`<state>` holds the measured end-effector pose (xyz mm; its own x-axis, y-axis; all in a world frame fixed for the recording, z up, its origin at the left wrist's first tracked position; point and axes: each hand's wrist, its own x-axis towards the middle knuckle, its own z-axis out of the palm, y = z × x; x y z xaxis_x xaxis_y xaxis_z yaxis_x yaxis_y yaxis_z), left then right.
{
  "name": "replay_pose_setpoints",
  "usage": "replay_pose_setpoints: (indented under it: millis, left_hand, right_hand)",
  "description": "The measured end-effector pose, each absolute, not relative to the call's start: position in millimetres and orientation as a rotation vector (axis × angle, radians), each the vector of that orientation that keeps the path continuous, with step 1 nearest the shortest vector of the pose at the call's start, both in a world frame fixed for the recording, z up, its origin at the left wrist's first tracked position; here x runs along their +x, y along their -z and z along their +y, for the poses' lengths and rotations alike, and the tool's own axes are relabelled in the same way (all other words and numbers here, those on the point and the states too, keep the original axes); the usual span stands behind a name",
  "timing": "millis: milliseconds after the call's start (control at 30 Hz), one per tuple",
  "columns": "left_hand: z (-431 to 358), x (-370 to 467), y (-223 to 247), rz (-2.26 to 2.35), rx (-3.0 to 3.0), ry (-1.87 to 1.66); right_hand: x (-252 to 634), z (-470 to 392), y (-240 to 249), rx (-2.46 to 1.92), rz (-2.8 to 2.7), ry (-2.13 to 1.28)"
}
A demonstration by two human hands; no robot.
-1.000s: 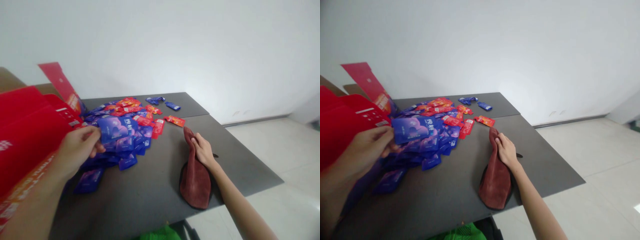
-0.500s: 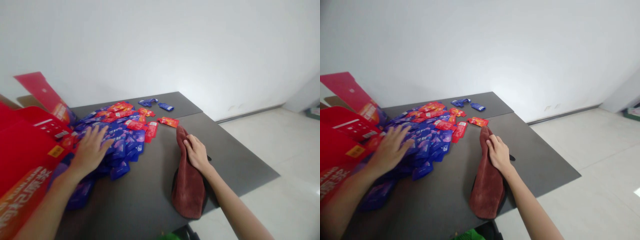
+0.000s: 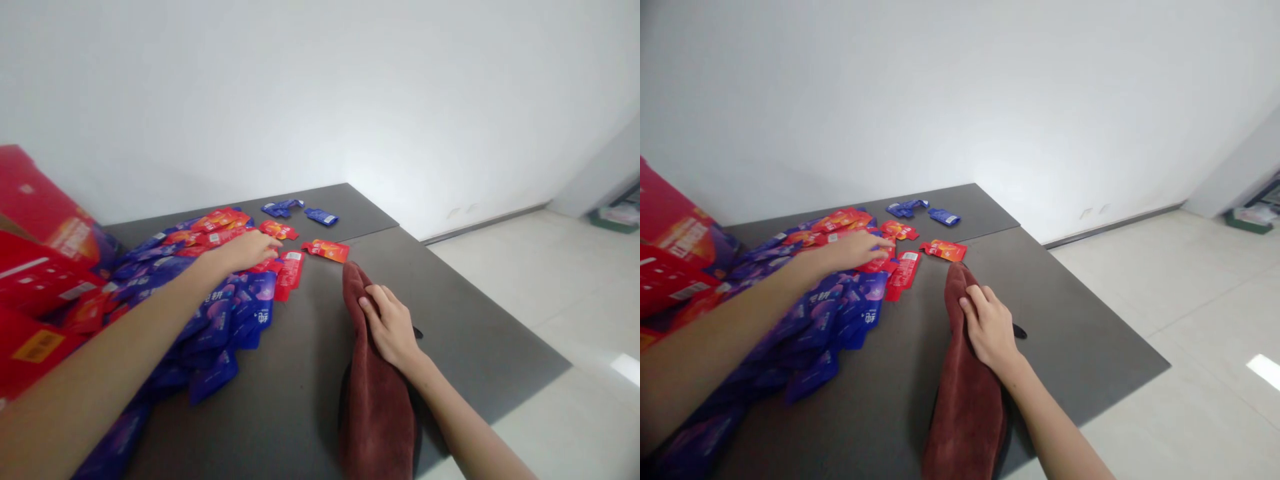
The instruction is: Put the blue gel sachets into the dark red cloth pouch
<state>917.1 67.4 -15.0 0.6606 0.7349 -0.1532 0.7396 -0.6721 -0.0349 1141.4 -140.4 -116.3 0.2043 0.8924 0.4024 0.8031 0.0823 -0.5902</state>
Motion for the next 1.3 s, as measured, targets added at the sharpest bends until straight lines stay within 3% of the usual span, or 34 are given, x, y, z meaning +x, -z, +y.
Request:
replay_pose_setpoints:
  millis: [200,600,833,1067,1167,1300]
  left_hand:
    - [115,960,51,1.145,2.790,0.653]
    - [114,947,62,1.185,2.878,0.739]
    - [101,952,24,1.121,2.940,0.341]
    - [33,946,-65,1.208,2.863,-0.396]
    - [-17,929,-81,1.251,2.606,-0.740]
    - [-77,898,-58,1.174,2.241,-0.555]
  right_hand:
    - [1148,-140,118,-1.696,-1.517,-0.132]
    - [1148,-142,115,-1.630,-1.478,-0.155]
    - [1150,-141,116,-1.652,-1.465,-0.123]
    - [1157,-135,118,-1.661,-1.361,-0.006]
    - [1162,-133,113,-1.652,-1.295,0.039]
    - [1173,-139,95,-1.622,-1.075,0.155]
